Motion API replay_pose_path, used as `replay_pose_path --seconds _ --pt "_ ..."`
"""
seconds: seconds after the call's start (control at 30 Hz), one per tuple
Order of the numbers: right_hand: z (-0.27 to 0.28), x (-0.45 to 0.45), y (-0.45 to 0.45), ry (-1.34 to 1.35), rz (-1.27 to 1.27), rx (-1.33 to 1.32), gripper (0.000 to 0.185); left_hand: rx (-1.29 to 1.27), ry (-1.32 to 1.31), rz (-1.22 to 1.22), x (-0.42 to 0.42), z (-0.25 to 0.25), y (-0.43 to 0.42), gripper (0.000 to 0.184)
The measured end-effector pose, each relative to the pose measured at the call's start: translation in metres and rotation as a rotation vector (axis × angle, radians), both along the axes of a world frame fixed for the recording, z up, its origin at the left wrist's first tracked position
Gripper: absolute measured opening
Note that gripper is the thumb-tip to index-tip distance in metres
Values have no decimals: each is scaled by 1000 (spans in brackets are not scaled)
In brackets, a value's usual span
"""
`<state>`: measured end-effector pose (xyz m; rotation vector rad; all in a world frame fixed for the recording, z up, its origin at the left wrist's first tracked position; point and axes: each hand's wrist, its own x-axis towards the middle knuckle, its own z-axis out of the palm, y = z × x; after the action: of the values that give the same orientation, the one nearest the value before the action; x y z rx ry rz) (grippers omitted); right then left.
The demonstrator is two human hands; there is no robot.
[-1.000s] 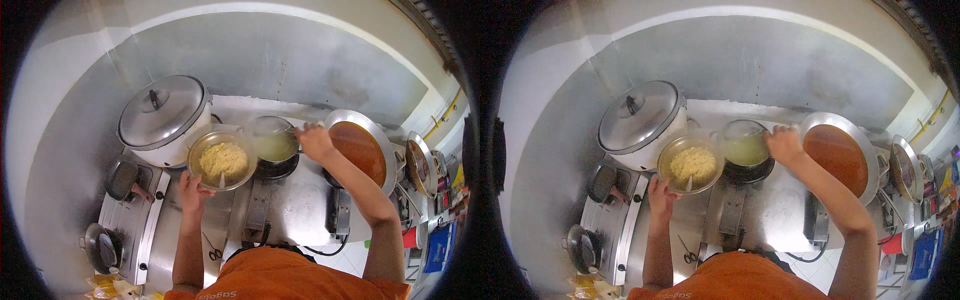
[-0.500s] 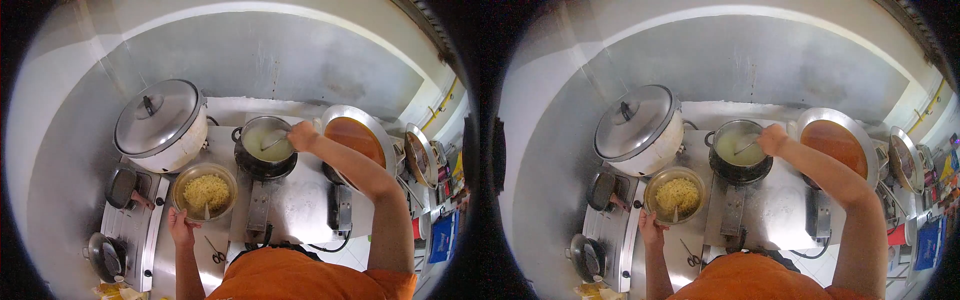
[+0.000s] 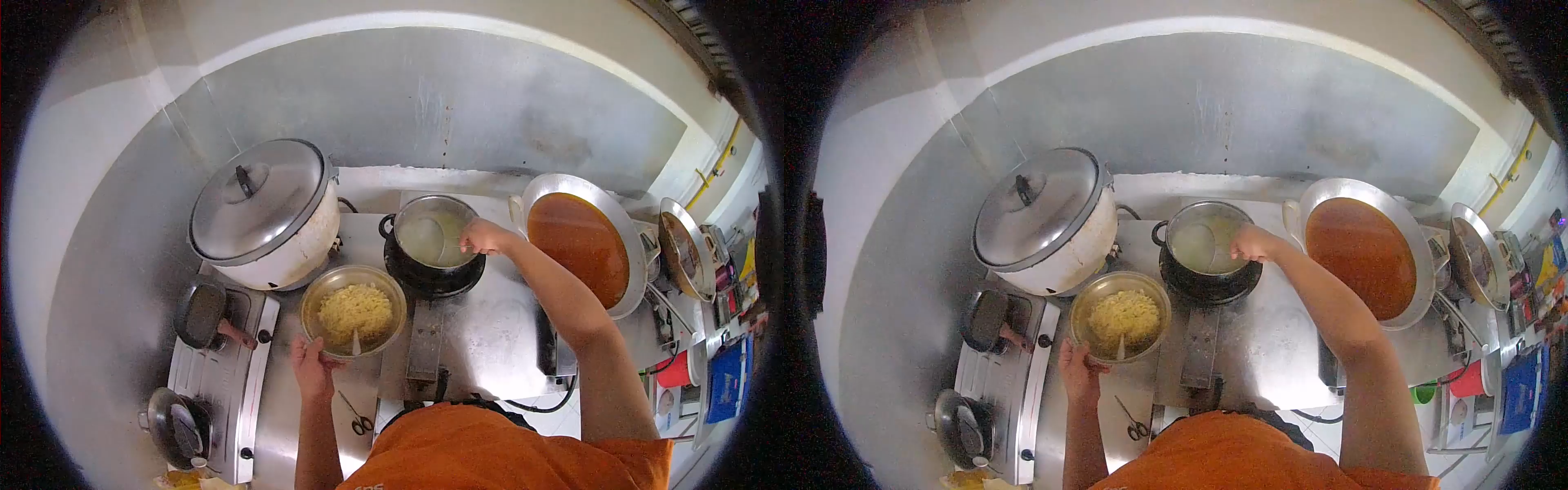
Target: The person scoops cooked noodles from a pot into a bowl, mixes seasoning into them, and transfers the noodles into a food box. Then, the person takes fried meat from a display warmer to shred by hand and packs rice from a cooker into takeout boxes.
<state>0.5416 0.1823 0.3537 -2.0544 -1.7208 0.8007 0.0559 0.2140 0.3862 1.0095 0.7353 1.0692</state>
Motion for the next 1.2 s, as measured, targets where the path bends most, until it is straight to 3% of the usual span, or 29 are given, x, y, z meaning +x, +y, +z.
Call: replay_pose_path --seconds 0.07,0.1,0.17,0.3,0.37,0.4,0.47,0.5,0.57,0.7,0.8,0.93,1.0,1.1,1.2 --pt "33 -16 -24 334 -266 -48 18 -15 64 31 9 4 1 11" --pt "39 -15 -30 334 -267 -46 18 -13 63 30 14 6 1 11" --pt "48 -10 -43 600 -433 -17 19 -10 66 11 24 9 2 10" --pt "82 -19 -68 660 -400 106 21 -6 79 15 48 13 9 11" --pt "98 -34 -76 381 -272 386 23 29 59 -14 59 16 14 13" --pt "107 -47 -84 382 -271 385 23 28 60 -12 64 17 19 13" --pt "123 -77 -102 -112 -161 679 21 66 52 -53 74 20 29 12" --pt "127 -89 -109 -113 -160 678 21 65 51 -53 79 24 29 12" --pt "131 -106 -121 -634 30 640 18 99 -61 -105 87 31 28 10" --pt "132 -120 -133 -609 -8 815 14 138 -102 -144 92 29 30 10" --pt "135 -116 -140 -700 36 660 14 91 -128 -155 88 25 27 10" --pt "130 -109 -142 -664 -104 759 13 108 -68 -183 87 22 24 9" --pt "122 -101 -135 -760 -299 525 15 69 -61 -184 84 16 17 9" --pt "77 -77 -111 -793 -290 314 18 84 -80 -231 74 7 5 8" --pt "47 -72 -104 -841 -279 306 19 85 -84 -299 70 8 -28 9"
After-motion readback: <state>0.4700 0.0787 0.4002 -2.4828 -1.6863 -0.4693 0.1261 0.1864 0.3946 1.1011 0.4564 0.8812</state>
